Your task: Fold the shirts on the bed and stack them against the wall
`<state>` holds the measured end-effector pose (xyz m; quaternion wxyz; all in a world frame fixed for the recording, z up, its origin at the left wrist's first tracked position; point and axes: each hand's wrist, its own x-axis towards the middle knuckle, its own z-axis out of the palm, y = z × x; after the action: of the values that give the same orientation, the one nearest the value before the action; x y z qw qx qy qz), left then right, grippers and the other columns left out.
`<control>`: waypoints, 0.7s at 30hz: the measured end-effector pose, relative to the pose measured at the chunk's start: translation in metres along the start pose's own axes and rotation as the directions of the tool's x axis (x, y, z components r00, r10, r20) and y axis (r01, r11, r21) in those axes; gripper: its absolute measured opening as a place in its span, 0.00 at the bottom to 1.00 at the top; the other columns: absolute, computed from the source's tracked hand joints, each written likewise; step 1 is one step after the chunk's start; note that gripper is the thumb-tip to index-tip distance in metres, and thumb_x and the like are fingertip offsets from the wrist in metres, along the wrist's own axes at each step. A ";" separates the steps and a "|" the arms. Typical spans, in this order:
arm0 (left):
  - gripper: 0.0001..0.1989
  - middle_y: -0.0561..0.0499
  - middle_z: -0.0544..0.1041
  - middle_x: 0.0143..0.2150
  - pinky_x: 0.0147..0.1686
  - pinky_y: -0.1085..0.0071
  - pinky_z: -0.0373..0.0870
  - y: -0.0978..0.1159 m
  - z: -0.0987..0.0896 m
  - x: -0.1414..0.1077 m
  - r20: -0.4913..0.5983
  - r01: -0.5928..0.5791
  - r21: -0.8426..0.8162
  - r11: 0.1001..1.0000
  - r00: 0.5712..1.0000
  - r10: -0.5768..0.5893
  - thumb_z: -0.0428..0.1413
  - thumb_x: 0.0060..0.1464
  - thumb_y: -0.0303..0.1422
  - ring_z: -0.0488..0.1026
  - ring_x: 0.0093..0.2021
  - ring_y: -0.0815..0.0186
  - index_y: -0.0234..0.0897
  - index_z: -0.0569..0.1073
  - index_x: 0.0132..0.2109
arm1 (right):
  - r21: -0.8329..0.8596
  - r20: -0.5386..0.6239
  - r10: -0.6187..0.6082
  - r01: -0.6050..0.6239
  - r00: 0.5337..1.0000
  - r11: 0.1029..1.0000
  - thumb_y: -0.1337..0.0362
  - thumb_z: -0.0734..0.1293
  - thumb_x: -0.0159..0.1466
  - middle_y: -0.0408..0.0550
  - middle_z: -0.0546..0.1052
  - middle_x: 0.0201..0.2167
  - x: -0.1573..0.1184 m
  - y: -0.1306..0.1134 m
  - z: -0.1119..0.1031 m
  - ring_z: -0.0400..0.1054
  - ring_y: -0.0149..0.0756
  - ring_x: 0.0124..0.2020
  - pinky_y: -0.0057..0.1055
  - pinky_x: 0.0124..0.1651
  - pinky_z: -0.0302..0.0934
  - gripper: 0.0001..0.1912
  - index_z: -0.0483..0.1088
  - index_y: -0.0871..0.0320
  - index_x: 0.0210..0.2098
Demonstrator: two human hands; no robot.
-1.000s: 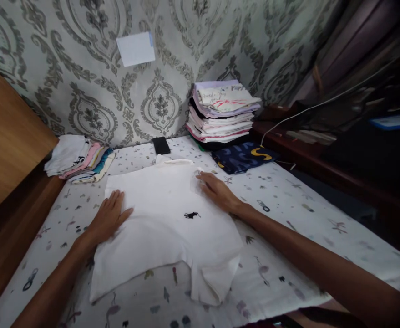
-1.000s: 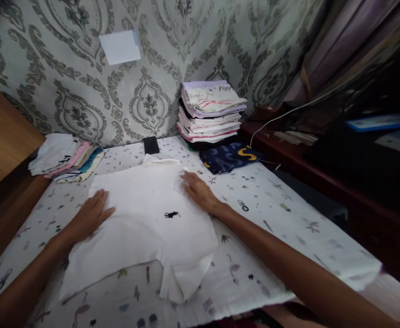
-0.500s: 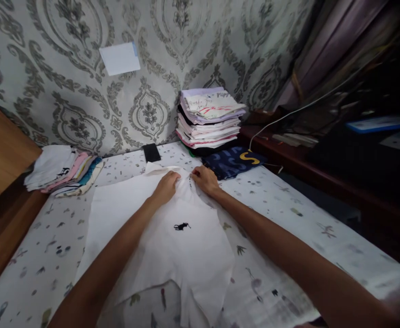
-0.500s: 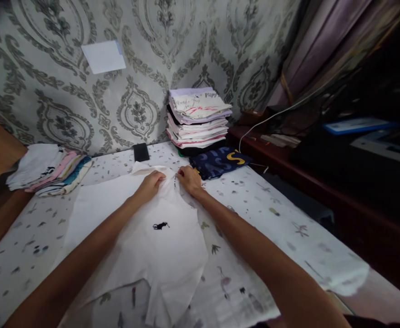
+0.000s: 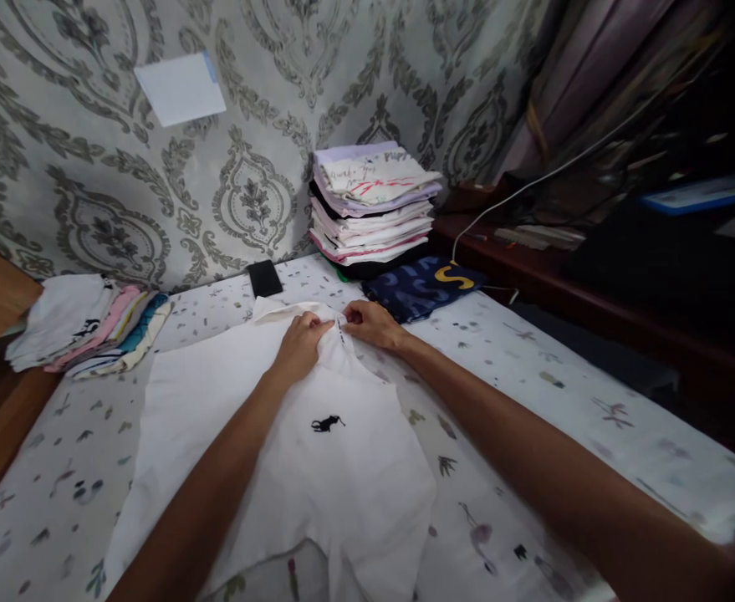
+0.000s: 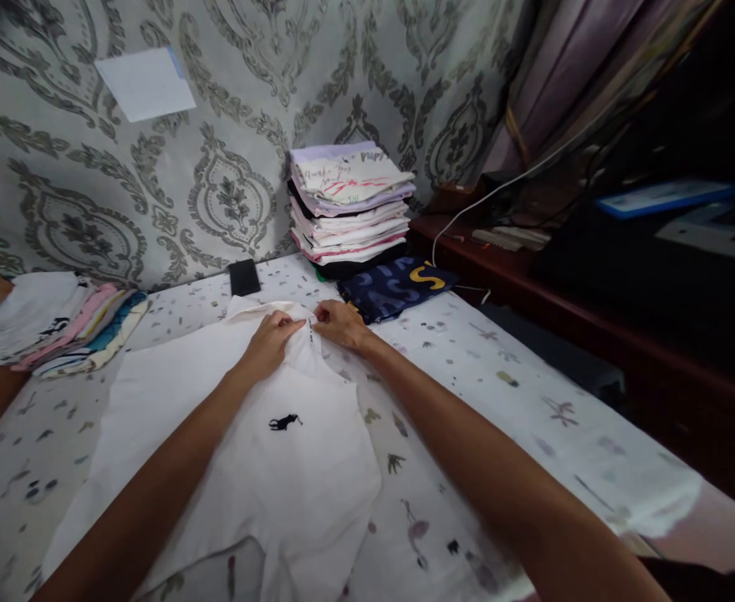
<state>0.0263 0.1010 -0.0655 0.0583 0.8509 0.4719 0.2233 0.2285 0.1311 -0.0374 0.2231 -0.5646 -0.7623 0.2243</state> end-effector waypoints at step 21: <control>0.34 0.45 0.69 0.52 0.56 0.61 0.66 0.020 -0.015 0.000 0.088 0.075 0.113 0.991 0.992 -0.085 0.43 0.54 0.15 0.65 0.52 0.58 0.45 0.70 0.63 | 0.005 -0.176 0.083 -0.083 0.981 0.997 0.65 0.63 0.64 0.45 0.78 0.30 0.002 -0.003 0.011 0.67 0.34 0.32 0.28 0.34 0.53 0.08 0.75 0.56 0.34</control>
<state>0.0357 0.0887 -0.0459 0.0422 0.8426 0.5141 0.1548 0.2193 0.1318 -0.0442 0.2795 -0.6138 -0.7156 0.1819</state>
